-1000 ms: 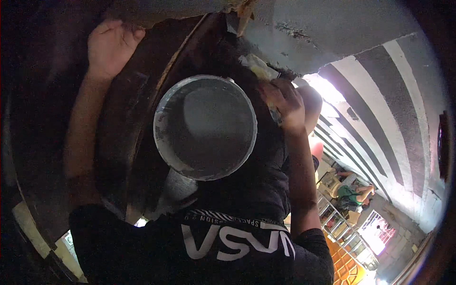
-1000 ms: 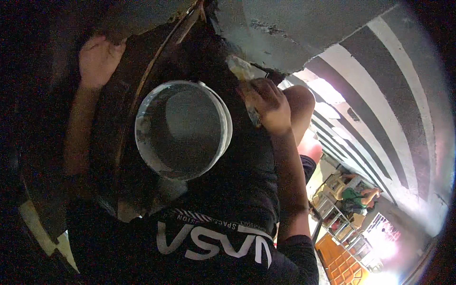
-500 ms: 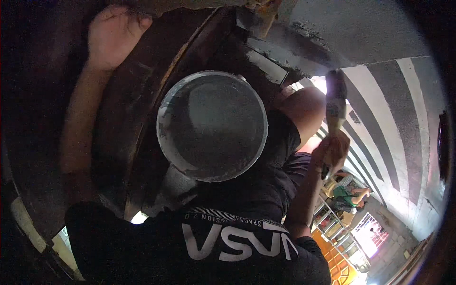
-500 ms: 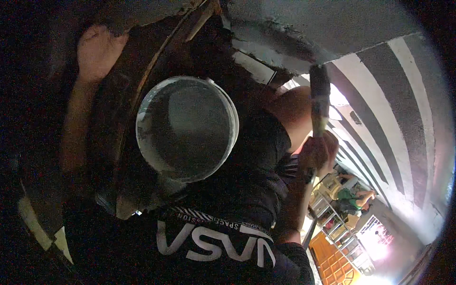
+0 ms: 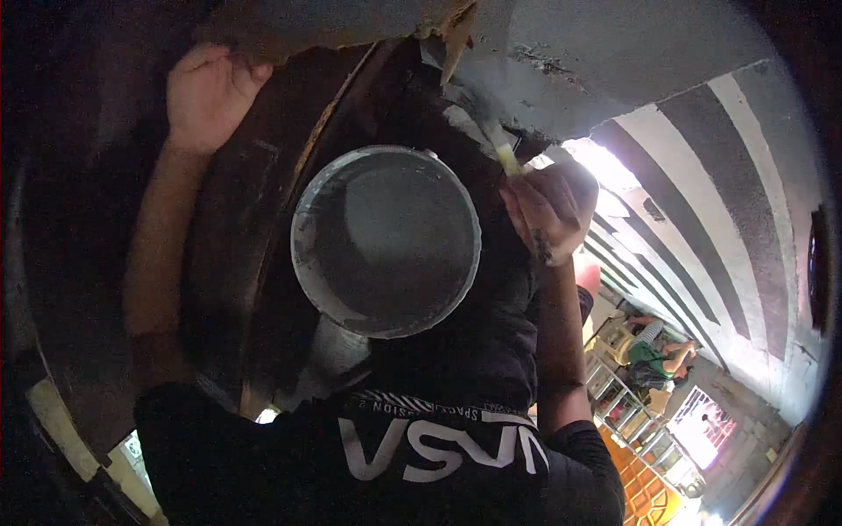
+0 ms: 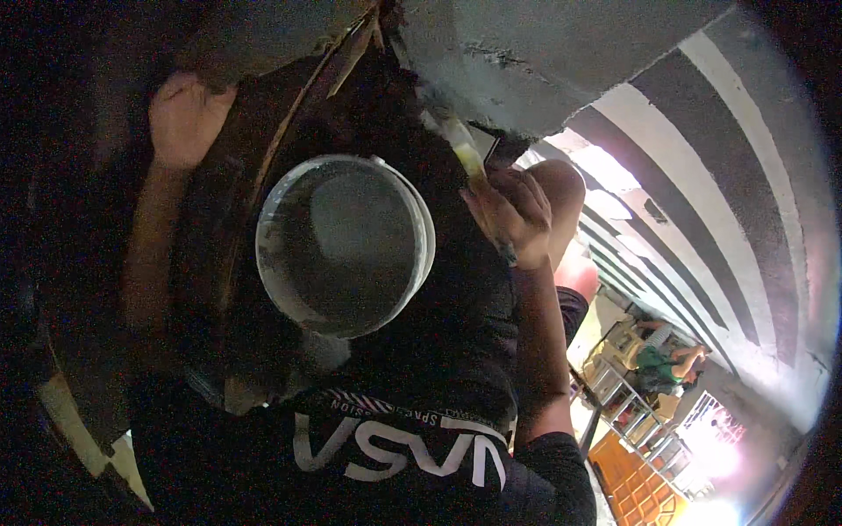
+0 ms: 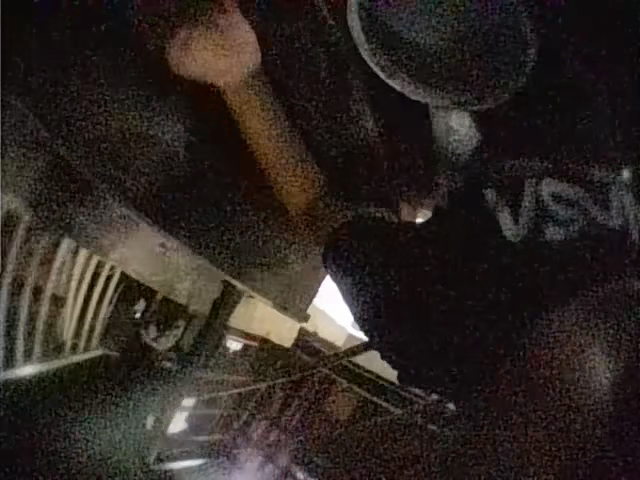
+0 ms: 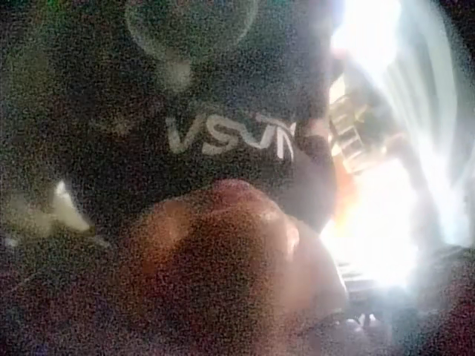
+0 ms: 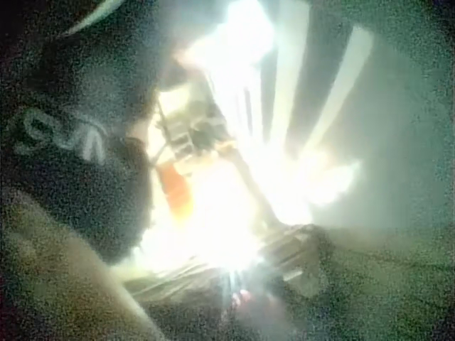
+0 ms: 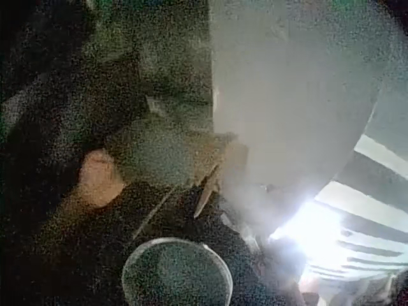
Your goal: Painting the underside of a staircase beam with white paint using a brush and a cardboard shield.
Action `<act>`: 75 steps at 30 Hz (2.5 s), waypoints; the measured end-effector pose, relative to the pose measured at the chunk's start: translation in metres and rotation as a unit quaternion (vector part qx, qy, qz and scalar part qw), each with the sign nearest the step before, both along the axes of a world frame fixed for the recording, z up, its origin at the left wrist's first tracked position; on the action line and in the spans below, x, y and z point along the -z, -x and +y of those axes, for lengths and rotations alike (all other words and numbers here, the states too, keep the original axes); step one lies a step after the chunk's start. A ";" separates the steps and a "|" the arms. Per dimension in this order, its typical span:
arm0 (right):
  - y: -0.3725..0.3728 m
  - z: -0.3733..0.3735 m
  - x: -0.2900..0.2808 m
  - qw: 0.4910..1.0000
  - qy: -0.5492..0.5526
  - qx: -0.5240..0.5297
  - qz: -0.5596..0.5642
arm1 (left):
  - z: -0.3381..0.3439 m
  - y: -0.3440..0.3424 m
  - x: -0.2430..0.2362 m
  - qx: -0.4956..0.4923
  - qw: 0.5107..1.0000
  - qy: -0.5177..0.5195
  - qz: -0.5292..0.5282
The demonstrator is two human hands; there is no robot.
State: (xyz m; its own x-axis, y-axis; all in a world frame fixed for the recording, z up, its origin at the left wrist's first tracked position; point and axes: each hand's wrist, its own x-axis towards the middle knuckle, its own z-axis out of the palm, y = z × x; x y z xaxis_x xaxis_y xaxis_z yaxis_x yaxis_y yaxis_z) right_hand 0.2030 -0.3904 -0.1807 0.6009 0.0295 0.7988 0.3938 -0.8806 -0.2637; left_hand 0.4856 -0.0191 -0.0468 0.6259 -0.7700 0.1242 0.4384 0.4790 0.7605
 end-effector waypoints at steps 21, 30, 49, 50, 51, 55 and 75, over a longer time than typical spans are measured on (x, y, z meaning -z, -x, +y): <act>-0.028 0.010 0.001 0.977 0.021 -0.040 0.210 | -0.005 0.007 -0.010 0.011 0.999 0.031 0.010; -0.006 0.031 -0.030 0.971 -0.052 0.012 0.234 | 0.000 0.001 -0.008 0.035 0.999 0.030 0.022; -0.021 0.034 -0.047 0.957 -0.054 0.052 0.281 | 0.006 -0.006 -0.003 0.062 0.997 0.035 -0.033; -0.026 0.034 -0.045 0.964 -0.059 0.028 0.259 | 0.004 -0.007 -0.003 0.052 0.998 0.034 -0.029; -0.031 0.033 -0.043 0.966 -0.059 0.017 0.253 | 0.003 -0.006 -0.002 0.043 0.998 0.032 -0.024; -0.047 0.030 -0.032 0.971 -0.077 -0.012 0.227 | 0.001 0.000 -0.003 0.031 0.999 0.033 -0.003; 0.073 0.010 -0.069 0.969 -0.160 0.157 0.107 | 0.001 0.018 -0.009 -0.106 0.991 -0.055 -0.057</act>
